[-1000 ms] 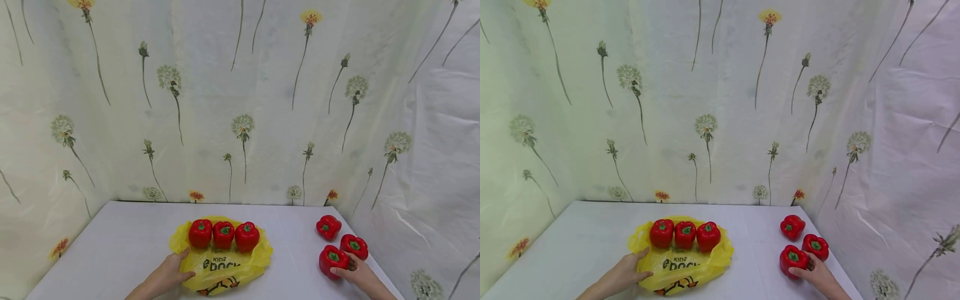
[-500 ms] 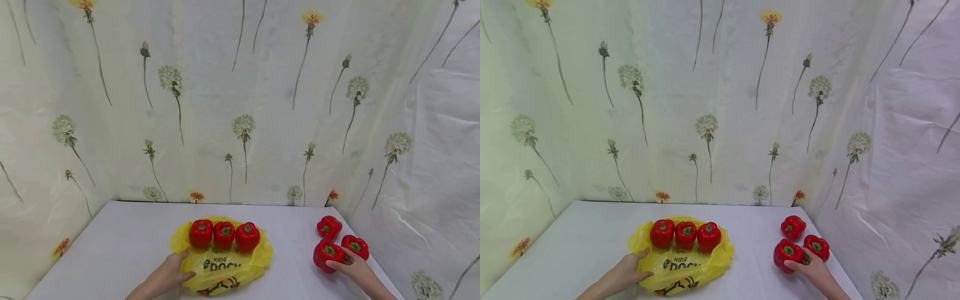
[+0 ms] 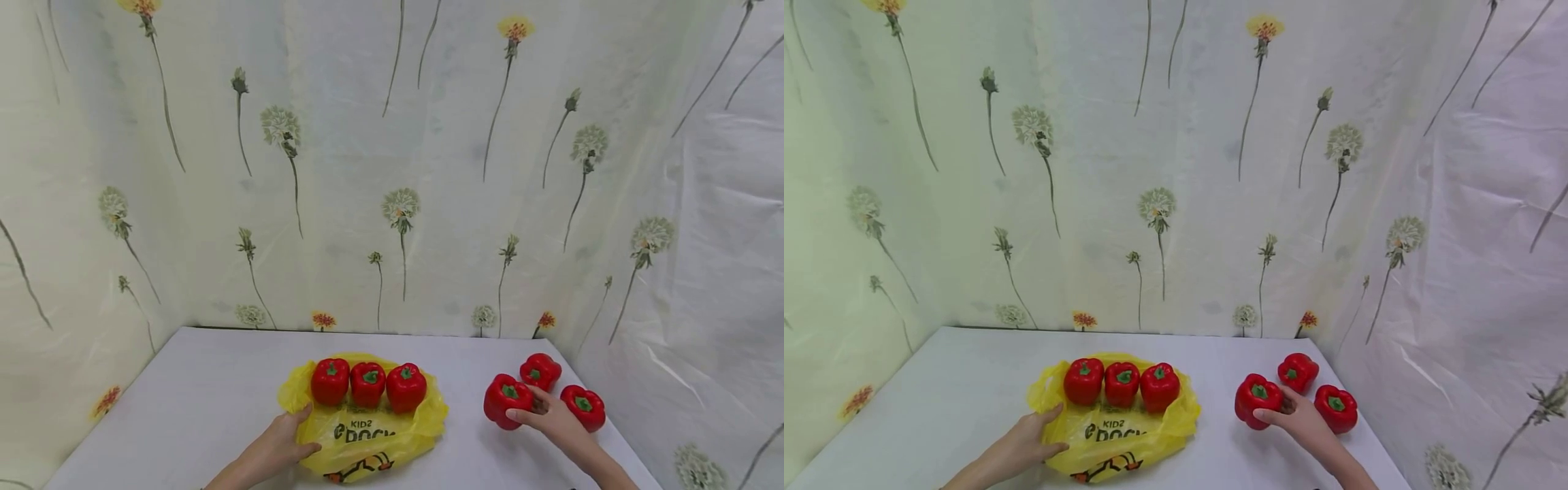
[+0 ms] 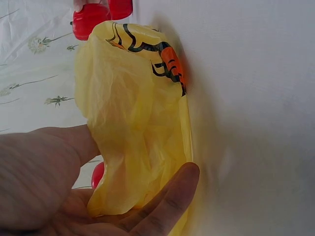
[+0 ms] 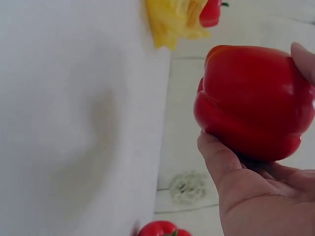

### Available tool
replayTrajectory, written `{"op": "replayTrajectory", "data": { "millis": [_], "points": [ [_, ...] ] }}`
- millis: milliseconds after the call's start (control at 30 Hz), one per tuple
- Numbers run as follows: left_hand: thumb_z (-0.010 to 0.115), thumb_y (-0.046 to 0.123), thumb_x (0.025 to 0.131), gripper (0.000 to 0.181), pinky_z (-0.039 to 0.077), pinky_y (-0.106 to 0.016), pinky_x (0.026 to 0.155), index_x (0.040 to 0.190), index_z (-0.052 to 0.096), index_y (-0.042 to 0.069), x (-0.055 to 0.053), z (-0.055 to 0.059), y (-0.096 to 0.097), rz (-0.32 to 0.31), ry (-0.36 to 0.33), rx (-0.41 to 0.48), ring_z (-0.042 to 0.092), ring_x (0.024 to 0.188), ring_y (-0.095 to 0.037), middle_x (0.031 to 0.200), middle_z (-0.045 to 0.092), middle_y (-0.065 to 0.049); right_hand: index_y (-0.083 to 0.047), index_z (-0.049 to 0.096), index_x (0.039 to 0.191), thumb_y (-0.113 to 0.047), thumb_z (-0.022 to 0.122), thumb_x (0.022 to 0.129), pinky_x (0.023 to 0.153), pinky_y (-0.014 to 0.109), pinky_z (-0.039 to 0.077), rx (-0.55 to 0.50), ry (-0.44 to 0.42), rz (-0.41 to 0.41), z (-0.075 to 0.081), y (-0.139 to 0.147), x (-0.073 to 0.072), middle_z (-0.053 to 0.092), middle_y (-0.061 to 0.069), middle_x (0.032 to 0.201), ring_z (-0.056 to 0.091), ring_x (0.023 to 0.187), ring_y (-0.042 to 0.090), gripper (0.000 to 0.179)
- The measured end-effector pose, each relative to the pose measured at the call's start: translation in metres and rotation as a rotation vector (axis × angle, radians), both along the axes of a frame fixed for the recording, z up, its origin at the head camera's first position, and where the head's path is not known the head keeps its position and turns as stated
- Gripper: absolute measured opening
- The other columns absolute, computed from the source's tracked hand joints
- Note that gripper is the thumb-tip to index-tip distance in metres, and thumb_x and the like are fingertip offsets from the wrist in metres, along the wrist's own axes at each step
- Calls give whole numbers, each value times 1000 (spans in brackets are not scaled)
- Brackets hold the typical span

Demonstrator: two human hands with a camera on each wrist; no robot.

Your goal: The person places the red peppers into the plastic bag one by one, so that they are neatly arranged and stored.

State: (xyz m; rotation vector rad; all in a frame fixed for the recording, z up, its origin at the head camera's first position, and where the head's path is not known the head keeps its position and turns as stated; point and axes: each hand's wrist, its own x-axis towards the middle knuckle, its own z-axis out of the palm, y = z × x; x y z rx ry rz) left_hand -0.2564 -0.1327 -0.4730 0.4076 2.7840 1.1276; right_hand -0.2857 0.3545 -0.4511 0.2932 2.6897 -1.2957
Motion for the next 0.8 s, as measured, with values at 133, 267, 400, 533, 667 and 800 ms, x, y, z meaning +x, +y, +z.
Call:
{"op": "replayTrajectory", "data": {
  "millis": [133,267,400,533,667,800],
  "points": [
    [79,20,79,76,31,-22,48,133,43,-18,0,0,0,3,-8,-1,37,57,-14,131,49,-39,2,27,147,-54,83,64,83,48,56,-13,25,32,8,-10,-1,38,32,142,40,125,51,114],
    [79,21,79,76,31,-22,49,134,44,-17,0,1,1,16,-18,-8,38,58,-14,136,45,-38,1,28,147,-52,83,65,85,49,56,-44,55,56,14,-22,0,41,30,142,42,125,49,112],
    [79,21,79,76,32,-22,50,134,44,-17,0,1,1,25,-23,-16,39,60,-15,136,45,-38,0,32,146,-50,83,67,87,49,55,-79,78,70,17,-35,1,46,28,140,48,124,45,107],
    [79,21,79,75,33,-22,51,134,44,-17,1,1,1,21,-24,-14,40,60,-15,137,44,-38,-1,33,145,-52,83,67,87,49,55,-84,82,77,22,-48,0,50,26,138,50,123,43,106],
    [78,21,80,75,31,-22,49,134,43,-17,1,2,1,12,-17,-12,36,56,-13,133,48,-38,-1,32,146,-50,82,68,88,49,55,-84,87,87,28,-61,-1,50,26,138,49,125,44,105],
    [78,22,80,76,30,-21,48,135,43,-17,1,2,2,14,-20,-15,35,55,-12,133,48,-38,-2,33,146,-46,82,71,89,48,54,-106,96,103,32,-73,0,52,25,137,51,123,42,100]
  ]
}}
